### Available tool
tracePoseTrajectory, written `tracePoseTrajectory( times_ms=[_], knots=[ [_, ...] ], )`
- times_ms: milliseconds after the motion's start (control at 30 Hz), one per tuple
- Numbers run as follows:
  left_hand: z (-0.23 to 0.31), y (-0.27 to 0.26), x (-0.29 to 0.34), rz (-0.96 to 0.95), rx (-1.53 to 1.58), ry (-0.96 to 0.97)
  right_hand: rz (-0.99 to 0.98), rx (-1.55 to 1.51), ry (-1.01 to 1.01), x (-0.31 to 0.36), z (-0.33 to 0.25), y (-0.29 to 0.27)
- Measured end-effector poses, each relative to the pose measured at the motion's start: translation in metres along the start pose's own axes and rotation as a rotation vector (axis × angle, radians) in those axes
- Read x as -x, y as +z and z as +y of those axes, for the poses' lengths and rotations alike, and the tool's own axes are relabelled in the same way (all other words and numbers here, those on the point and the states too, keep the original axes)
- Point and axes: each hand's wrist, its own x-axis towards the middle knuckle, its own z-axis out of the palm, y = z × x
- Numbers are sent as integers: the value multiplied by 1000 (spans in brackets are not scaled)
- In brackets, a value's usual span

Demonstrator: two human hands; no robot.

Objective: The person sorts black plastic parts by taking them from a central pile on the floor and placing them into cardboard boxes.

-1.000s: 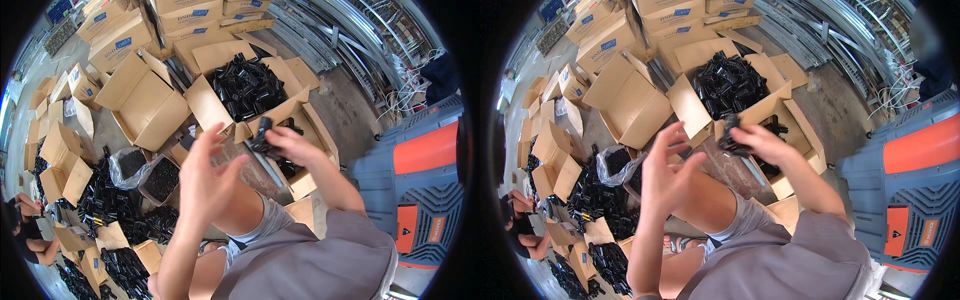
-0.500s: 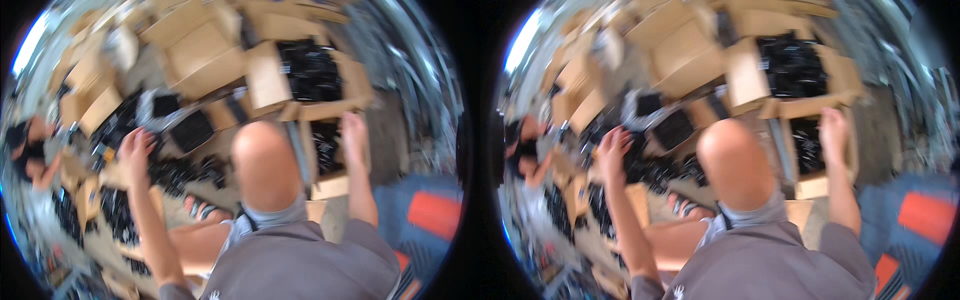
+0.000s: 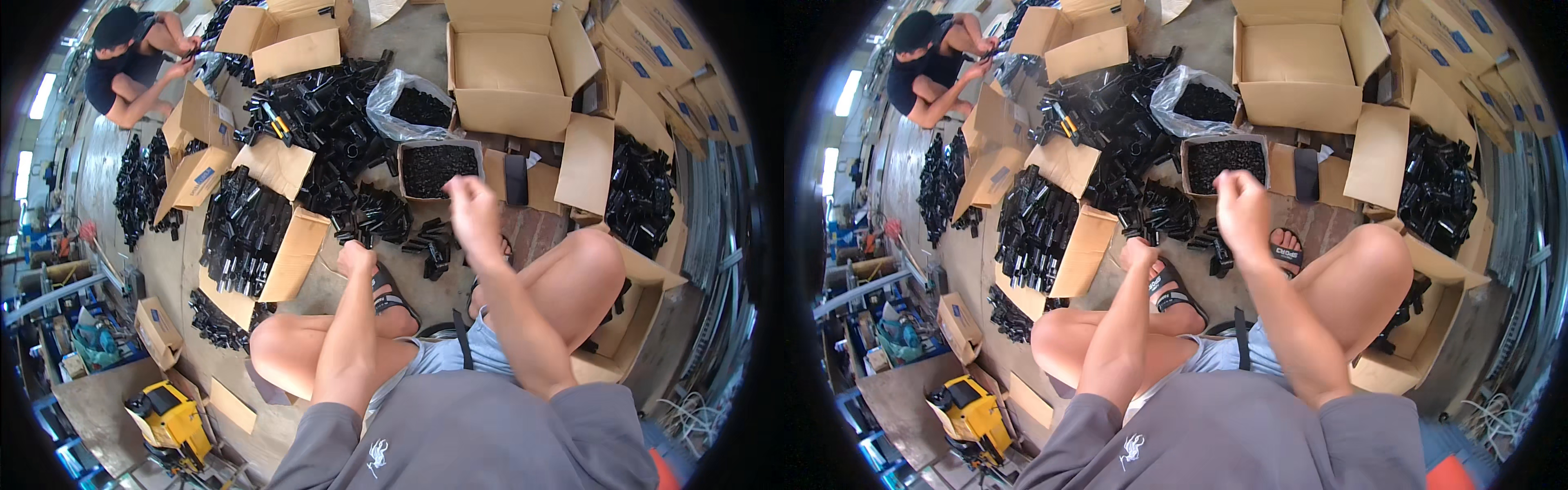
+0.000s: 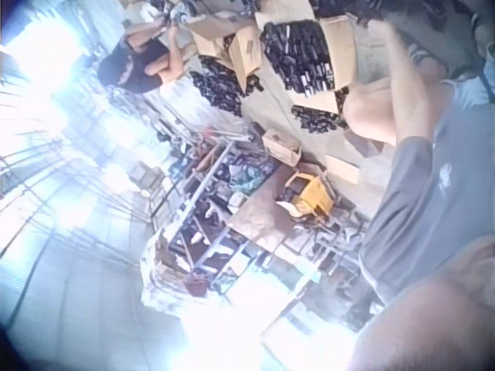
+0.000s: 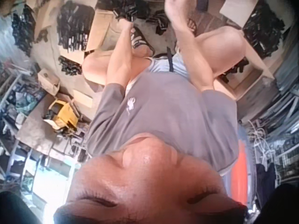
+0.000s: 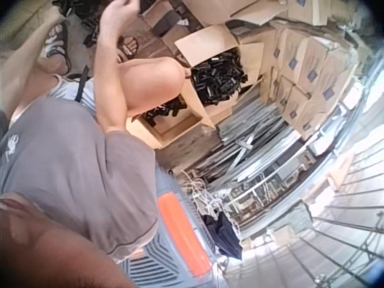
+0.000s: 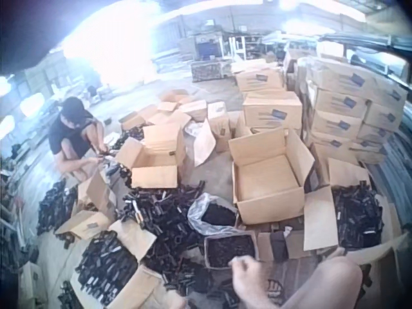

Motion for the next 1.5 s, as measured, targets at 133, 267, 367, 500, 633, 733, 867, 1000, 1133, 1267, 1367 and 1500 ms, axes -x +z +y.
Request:
tracePoseTrajectory(
  times_ms=[133, 267, 367, 500, 633, 733, 867, 1000, 1133, 1267, 1367, 1500],
  knots=[
    [-3, 39, -5, 186, -123, 18, -66, 536, 244, 32, 107, 40],
    [-35, 50, -6, 323, -143, 220, -123, 874, 309, 68, 136, 33],
    [-35, 51, -4, 414, -187, 296, -251, 950, 244, 77, 149, 37],
    [-30, 43, -4, 468, -107, 298, -280, 954, 260, 70, 168, 34],
    [-38, 43, -12, 555, -127, 366, -254, 971, 238, 70, 166, 32],
    [-25, 42, -11, 450, 244, 251, -234, 952, 239, 70, 158, 33],
    [24, 15, 6, 439, 886, 240, -190, 792, 138, 68, 109, 25],
    [79, -70, 42, -296, 2001, 229, -128, 503, -66, 48, 44, 17],
    [95, -180, 89, -928, 2132, 488, -186, 200, -101, 31, -63, -9],
    [92, -256, 142, -247, 1125, 886, -357, -48, -197, 5, -121, -26],
    [92, -277, 158, -24, 799, 1085, -595, -46, -216, -12, -168, -42],
    [95, -283, 161, 211, 570, 1185, -759, -99, -193, -24, -183, -34]
  ],
)
